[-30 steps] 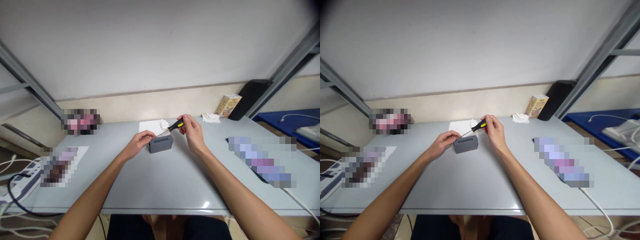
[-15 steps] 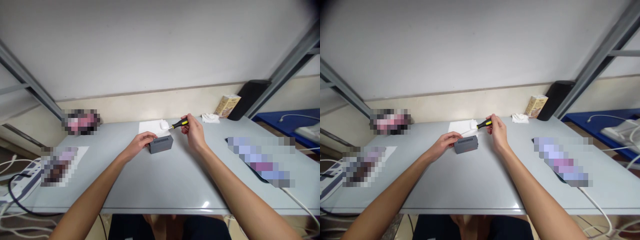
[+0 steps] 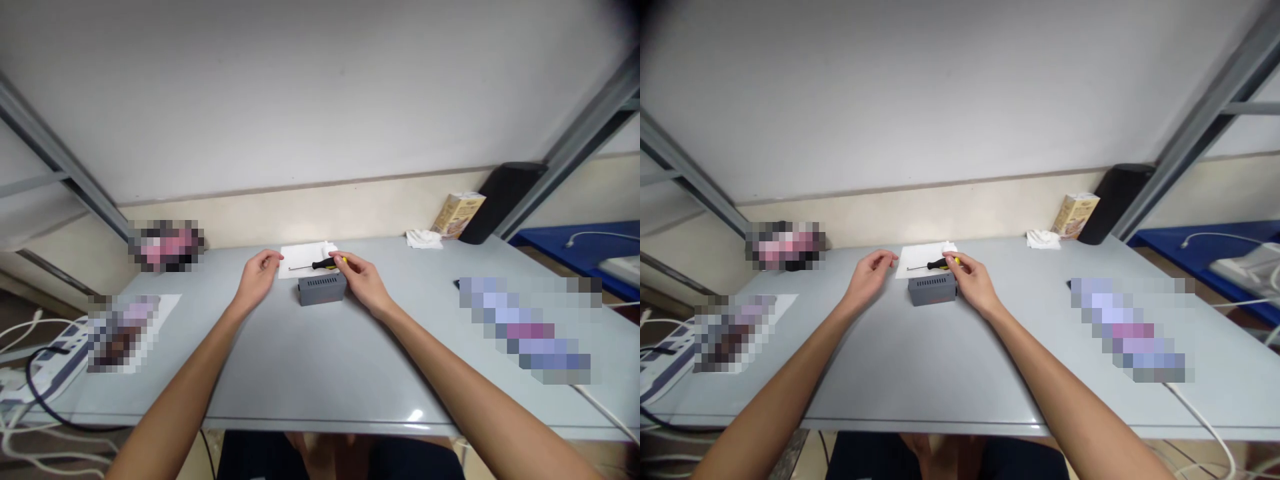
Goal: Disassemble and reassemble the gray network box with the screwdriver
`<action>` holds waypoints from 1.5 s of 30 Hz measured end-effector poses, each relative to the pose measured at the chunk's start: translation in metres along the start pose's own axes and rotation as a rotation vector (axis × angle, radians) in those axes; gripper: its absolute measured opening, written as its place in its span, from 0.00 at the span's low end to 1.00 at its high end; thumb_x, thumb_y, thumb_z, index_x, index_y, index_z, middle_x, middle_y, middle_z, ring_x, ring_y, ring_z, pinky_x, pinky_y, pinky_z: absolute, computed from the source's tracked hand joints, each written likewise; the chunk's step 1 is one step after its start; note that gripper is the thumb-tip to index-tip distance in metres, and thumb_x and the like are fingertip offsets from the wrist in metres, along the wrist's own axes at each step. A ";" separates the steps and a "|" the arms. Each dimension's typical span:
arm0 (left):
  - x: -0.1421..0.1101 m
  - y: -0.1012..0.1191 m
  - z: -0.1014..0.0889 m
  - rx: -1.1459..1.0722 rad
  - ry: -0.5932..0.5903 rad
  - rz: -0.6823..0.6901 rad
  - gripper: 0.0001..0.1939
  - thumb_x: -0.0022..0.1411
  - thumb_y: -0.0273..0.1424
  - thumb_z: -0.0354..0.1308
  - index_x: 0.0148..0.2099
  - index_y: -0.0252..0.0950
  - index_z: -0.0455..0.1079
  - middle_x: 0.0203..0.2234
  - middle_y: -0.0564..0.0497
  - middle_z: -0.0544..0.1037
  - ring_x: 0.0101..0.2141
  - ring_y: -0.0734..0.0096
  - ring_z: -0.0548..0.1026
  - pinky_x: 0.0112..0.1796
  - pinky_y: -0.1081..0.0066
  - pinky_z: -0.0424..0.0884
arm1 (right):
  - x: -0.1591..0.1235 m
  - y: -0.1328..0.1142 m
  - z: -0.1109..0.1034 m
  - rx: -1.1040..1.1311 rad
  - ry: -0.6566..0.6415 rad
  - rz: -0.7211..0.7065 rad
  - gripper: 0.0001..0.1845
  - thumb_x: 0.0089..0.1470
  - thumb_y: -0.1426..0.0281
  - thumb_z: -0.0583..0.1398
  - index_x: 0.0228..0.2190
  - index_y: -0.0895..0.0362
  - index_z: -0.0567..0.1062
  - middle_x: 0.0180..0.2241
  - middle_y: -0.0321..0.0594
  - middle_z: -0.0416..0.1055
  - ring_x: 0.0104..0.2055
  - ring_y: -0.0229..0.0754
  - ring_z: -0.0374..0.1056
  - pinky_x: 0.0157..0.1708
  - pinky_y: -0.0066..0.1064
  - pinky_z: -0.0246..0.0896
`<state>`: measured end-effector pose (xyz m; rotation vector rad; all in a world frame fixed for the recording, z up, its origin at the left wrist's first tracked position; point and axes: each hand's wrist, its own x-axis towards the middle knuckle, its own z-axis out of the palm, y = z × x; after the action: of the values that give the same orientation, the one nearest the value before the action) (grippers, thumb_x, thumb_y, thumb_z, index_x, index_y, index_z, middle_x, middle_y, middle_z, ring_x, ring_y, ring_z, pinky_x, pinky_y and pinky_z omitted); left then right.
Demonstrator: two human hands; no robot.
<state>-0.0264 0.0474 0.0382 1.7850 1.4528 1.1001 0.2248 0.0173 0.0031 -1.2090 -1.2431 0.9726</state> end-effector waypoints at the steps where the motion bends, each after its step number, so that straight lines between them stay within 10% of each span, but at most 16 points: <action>1: 0.001 -0.005 0.001 0.094 0.028 0.025 0.12 0.68 0.35 0.53 0.41 0.37 0.77 0.34 0.49 0.78 0.32 0.67 0.72 0.36 0.69 0.67 | 0.000 0.000 0.001 -0.005 -0.003 0.004 0.30 0.55 0.43 0.63 0.46 0.53 0.84 0.35 0.40 0.78 0.31 0.41 0.64 0.30 0.32 0.57; 10: -0.002 -0.029 0.011 0.568 -0.060 0.203 0.13 0.71 0.34 0.57 0.53 0.40 0.77 0.41 0.46 0.78 0.48 0.55 0.76 0.47 0.61 0.72 | -0.003 -0.005 0.001 0.026 0.030 -0.002 0.30 0.54 0.43 0.64 0.45 0.54 0.84 0.30 0.39 0.76 0.29 0.39 0.63 0.28 0.31 0.56; 45: -0.009 -0.006 0.010 0.422 -0.053 0.472 0.14 0.77 0.36 0.50 0.46 0.39 0.76 0.40 0.47 0.81 0.43 0.60 0.72 0.48 0.61 0.69 | 0.007 -0.018 -0.019 0.080 0.073 -0.124 0.31 0.57 0.42 0.62 0.43 0.56 0.83 0.29 0.39 0.77 0.27 0.37 0.62 0.29 0.30 0.57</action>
<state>-0.0213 0.0405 0.0263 2.5287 1.3358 0.9990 0.2425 0.0192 0.0229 -1.0828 -1.1960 0.8712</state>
